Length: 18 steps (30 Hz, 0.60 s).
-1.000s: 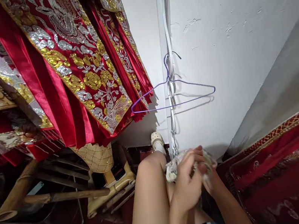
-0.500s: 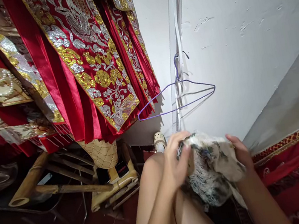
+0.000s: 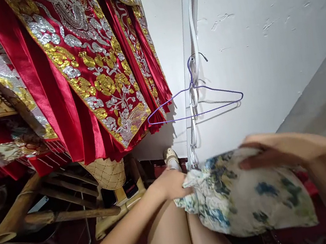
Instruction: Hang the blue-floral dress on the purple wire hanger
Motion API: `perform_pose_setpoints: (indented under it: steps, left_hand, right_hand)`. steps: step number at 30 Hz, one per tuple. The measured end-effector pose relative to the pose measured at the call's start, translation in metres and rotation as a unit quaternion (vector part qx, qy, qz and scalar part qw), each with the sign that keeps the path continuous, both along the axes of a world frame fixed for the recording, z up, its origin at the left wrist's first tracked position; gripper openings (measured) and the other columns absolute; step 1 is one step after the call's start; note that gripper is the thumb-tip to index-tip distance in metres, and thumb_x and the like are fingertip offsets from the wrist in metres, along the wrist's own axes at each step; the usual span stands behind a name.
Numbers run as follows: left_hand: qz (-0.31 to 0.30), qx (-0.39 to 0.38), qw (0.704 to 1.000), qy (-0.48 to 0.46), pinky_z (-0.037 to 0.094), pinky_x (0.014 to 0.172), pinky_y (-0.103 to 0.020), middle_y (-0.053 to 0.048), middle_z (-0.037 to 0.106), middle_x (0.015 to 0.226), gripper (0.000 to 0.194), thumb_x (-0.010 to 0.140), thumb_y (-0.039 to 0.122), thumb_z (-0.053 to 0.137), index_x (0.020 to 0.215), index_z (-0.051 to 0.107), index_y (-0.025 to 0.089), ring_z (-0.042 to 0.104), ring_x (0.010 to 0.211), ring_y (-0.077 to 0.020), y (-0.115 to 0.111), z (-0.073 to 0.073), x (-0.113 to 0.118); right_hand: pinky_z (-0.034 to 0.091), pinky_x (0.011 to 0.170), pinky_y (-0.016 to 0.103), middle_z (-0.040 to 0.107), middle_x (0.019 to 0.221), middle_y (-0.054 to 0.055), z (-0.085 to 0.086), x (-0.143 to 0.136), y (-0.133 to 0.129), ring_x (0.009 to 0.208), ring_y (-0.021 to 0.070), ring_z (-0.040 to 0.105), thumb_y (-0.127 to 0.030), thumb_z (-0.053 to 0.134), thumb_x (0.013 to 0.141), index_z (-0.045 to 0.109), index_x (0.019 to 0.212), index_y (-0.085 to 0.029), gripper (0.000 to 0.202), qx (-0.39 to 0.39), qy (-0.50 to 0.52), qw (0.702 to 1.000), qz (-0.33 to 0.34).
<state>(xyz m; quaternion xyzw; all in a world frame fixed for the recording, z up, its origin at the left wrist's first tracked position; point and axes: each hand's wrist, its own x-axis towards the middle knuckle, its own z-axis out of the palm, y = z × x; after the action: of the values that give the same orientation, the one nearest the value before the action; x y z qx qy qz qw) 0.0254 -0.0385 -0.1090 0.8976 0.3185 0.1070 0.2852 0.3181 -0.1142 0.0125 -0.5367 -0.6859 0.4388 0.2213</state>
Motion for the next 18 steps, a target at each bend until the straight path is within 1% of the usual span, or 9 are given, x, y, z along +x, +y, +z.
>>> perform_pose_setpoints:
  steps: [2, 4, 6, 8, 10, 11, 13, 15, 18]
  left_hand:
    - [0.058, 0.046, 0.994, 0.086, 0.036, 0.109, -0.056, -0.008, 0.072, 0.076, 0.02, 0.079, 0.037, 0.068, 0.067, 0.065, 0.022, 0.069, 0.086, -0.0313, 0.011, -0.001, -0.016]
    - [0.09, 0.089, 0.986, 0.111, 0.024, 0.116, -0.059, -0.011, 0.075, 0.095, 0.019, 0.086, 0.037, 0.06, 0.083, 0.071, 0.022, 0.068, 0.102, -0.0327, 0.021, 0.007, -0.029]
    - [0.111, 0.128, 0.981, 0.093, 0.015, 0.12, -0.059, -0.013, 0.073, 0.116, 0.026, 0.088, 0.041, 0.059, 0.1, 0.072, 0.023, 0.062, 0.117, -0.0328, 0.029, 0.021, -0.039]
    - [0.131, 0.142, 0.977, 0.086, 0.015, 0.12, -0.057, -0.012, 0.069, 0.126, 0.03, 0.086, 0.041, 0.063, 0.108, 0.072, 0.024, 0.058, 0.124, -0.0328, 0.035, 0.035, -0.045]
    - [0.16, 0.148, 0.971, 0.097, 0.026, 0.117, -0.052, -0.013, 0.071, 0.122, 0.023, 0.086, 0.035, 0.063, 0.102, 0.074, 0.022, 0.06, 0.12, -0.0322, 0.038, 0.046, -0.047]
    - [0.176, 0.153, 0.967, 0.106, 0.033, 0.113, -0.049, -0.014, 0.072, 0.118, 0.021, 0.087, 0.032, 0.059, 0.097, 0.074, 0.02, 0.062, 0.117, -0.0321, 0.039, 0.05, -0.048]
    - [0.208, 0.16, 0.958, 0.115, 0.043, 0.104, -0.045, -0.017, 0.072, 0.114, 0.027, 0.091, 0.028, 0.049, 0.094, 0.074, 0.017, 0.064, 0.111, -0.0326, 0.042, 0.054, -0.049]
    - [0.233, 0.161, 0.955, 0.085, 0.045, 0.101, -0.045, -0.018, 0.07, 0.117, 0.033, 0.093, 0.026, 0.042, 0.102, 0.072, 0.015, 0.064, 0.112, -0.0332, 0.043, 0.055, -0.05]
    - [0.203, 0.138, 0.967, -0.063, 0.041, 0.108, -0.041, -0.014, 0.066, 0.128, 0.038, 0.097, 0.029, 0.035, 0.116, 0.066, 0.016, 0.059, 0.121, -0.0288, 0.043, 0.059, -0.047]
  right_hand:
    - [0.043, 0.043, 0.023, 0.074, 0.076, 0.005, 0.001, -0.005, 0.017, 0.056, 0.0164, 0.062, -0.023, 0.077, 0.073, 0.08, 0.084, -0.023, 0.012, 0.149, 0.008, 0.987, -0.059]
    - [0.048, 0.053, 0.025, 0.075, 0.088, 0.005, -0.007, -0.012, 0.043, 0.063, 0.0165, 0.063, -0.02, 0.071, 0.076, 0.077, 0.104, -0.022, 0.029, 0.284, 0.032, 0.947, -0.145]
    - [0.049, 0.059, 0.028, 0.073, 0.085, 0.003, -0.024, -0.016, 0.075, 0.062, 0.0166, 0.061, -0.02, 0.069, 0.077, 0.07, 0.124, -0.022, 0.047, 0.341, 0.036, 0.917, -0.204]
    - [0.05, 0.069, 0.031, 0.073, 0.085, 0.003, -0.045, -0.014, 0.104, 0.07, 0.0189, 0.063, -0.022, 0.07, 0.075, 0.064, 0.133, -0.02, 0.058, 0.36, 0.025, 0.906, -0.22]
    - [0.048, 0.079, 0.033, 0.073, 0.089, 0.005, -0.067, -0.007, 0.125, 0.082, 0.0213, 0.065, -0.025, 0.069, 0.075, 0.073, 0.112, -0.017, 0.039, 0.366, 0.011, 0.905, -0.218]
    - [0.047, 0.079, 0.032, 0.073, 0.086, 0.005, -0.076, -0.003, 0.13, 0.081, 0.0211, 0.064, -0.027, 0.065, 0.077, 0.075, 0.099, -0.016, 0.026, 0.364, 0.006, 0.906, -0.215]
    - [0.045, 0.075, 0.03, 0.071, 0.079, 0.004, -0.087, 0.006, 0.129, 0.078, 0.0202, 0.062, -0.028, 0.06, 0.08, 0.073, 0.084, -0.016, 0.018, 0.368, 0.013, 0.906, -0.207]
    - [0.044, 0.07, 0.029, 0.07, 0.077, 0.003, -0.09, 0.015, 0.116, 0.075, 0.0194, 0.062, -0.027, 0.059, 0.079, 0.071, 0.08, -0.016, 0.015, 0.372, 0.03, 0.908, -0.19]
    - [0.044, 0.067, 0.028, 0.07, 0.076, 0.002, -0.08, 0.028, 0.088, 0.073, 0.0197, 0.062, -0.024, 0.061, 0.078, 0.07, 0.079, -0.017, 0.011, 0.358, 0.036, 0.919, -0.161]
